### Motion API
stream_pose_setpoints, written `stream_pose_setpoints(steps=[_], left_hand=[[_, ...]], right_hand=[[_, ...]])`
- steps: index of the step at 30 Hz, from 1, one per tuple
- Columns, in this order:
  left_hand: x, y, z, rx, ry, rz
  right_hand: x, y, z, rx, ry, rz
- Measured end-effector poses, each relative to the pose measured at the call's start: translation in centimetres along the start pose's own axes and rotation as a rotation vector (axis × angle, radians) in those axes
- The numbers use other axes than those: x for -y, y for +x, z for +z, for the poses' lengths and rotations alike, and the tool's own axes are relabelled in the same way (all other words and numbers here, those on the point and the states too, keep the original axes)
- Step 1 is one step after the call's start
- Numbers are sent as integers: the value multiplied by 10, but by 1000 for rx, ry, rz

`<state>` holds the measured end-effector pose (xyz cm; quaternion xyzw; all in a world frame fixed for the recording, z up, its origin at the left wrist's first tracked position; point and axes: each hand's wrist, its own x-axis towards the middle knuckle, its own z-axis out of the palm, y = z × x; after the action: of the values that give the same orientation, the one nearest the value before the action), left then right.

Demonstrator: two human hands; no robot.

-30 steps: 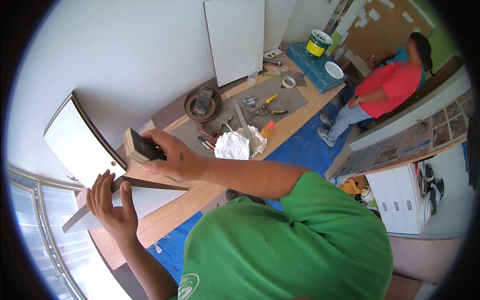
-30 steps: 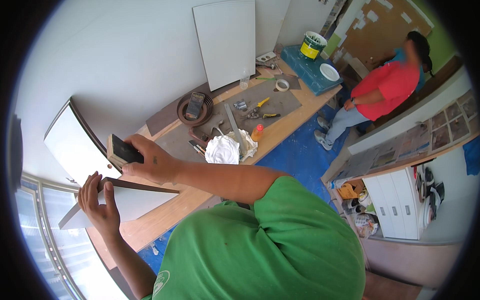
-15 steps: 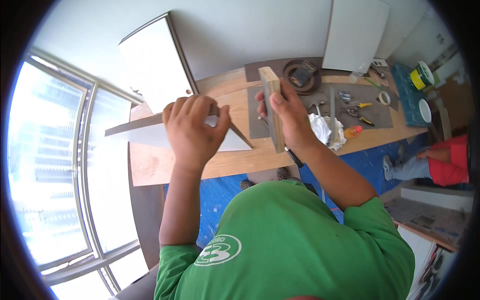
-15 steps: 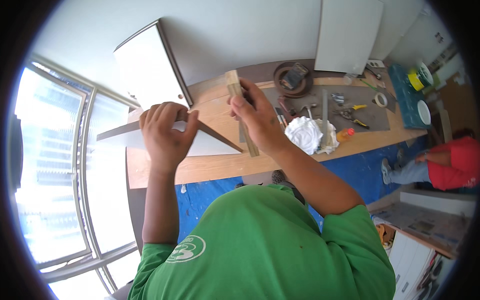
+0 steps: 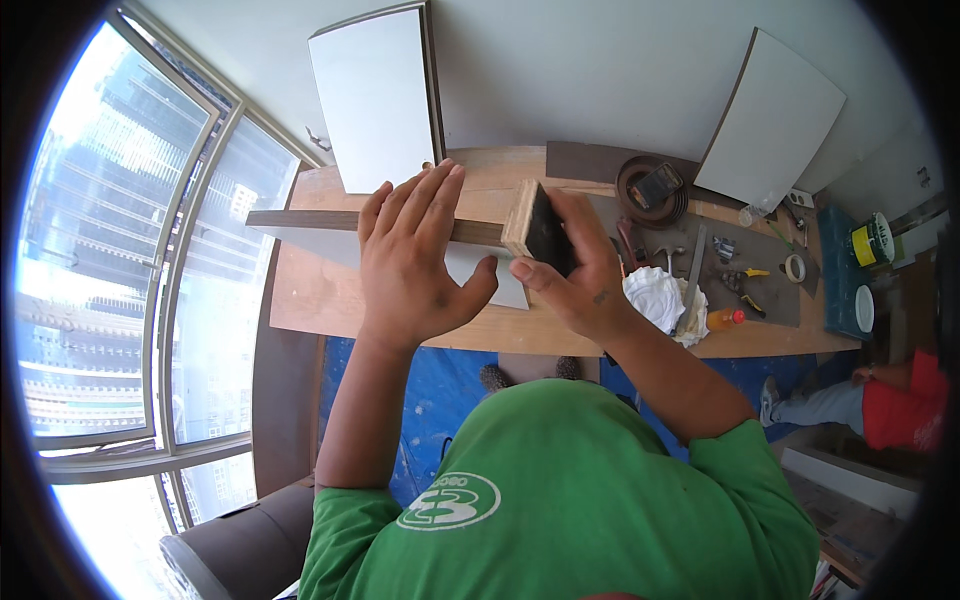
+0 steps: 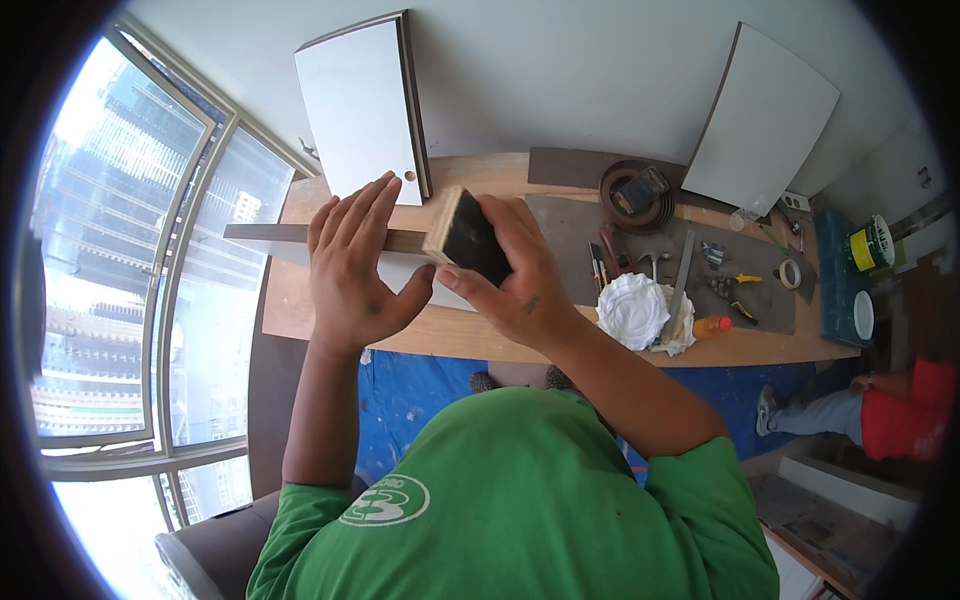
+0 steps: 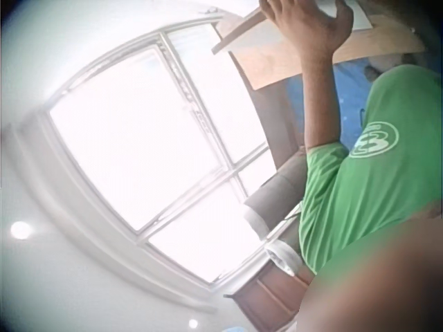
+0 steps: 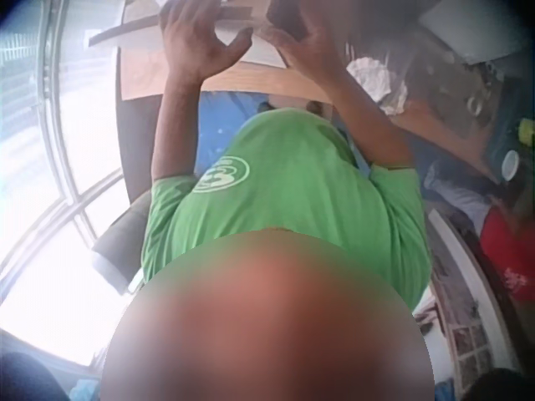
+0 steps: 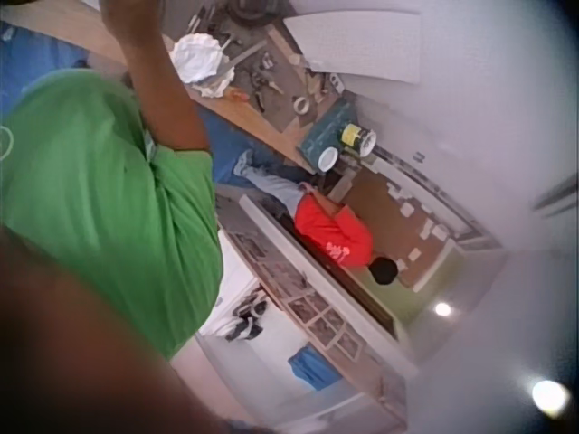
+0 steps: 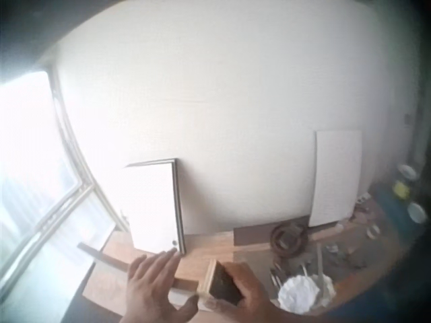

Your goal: The person wipes a rectangular wood panel with a white cloth, then sands the edges of the panel with a sanding block. The person handles the panel and sanding block by hand, working on a workbench in a workshop.

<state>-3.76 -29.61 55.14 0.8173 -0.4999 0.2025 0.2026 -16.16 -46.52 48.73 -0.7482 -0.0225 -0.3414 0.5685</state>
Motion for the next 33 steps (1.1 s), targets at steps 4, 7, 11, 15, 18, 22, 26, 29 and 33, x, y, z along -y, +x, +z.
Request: stream_pose_setpoints(steps=[4, 7, 11, 15, 18, 22, 26, 29, 33], left_hand=[[0, 0, -2, -13, -31, -2], [0, 1, -2, -31, -36, 10], [3, 1, 2, -45, -64, 19], [5, 0, 3, -76, -70, 20], [5, 3, 4, -85, -68, 32], [4, 5, 3, -68, -63, 34], [4, 2, 1, -43, -50, 17], [3, 2, -5, -8, -120, 39], [-13, 11, -8, -2, -234, 49]], right_hand=[[5, -14, -4, -12, 138, 199], [5, -5, -7, -30, 65, 99], [4, 2, -7, 19, -221, -80], [7, -5, -8, 21, 15, 144], [6, 1, -8, -1, 52, 109], [-2, 5, -8, 14, -115, -39], [-12, -23, -19, -2, -89, 148], [-23, -37, -34, -62, 141, 315], [-26, -36, -46, -86, 100, 249]])
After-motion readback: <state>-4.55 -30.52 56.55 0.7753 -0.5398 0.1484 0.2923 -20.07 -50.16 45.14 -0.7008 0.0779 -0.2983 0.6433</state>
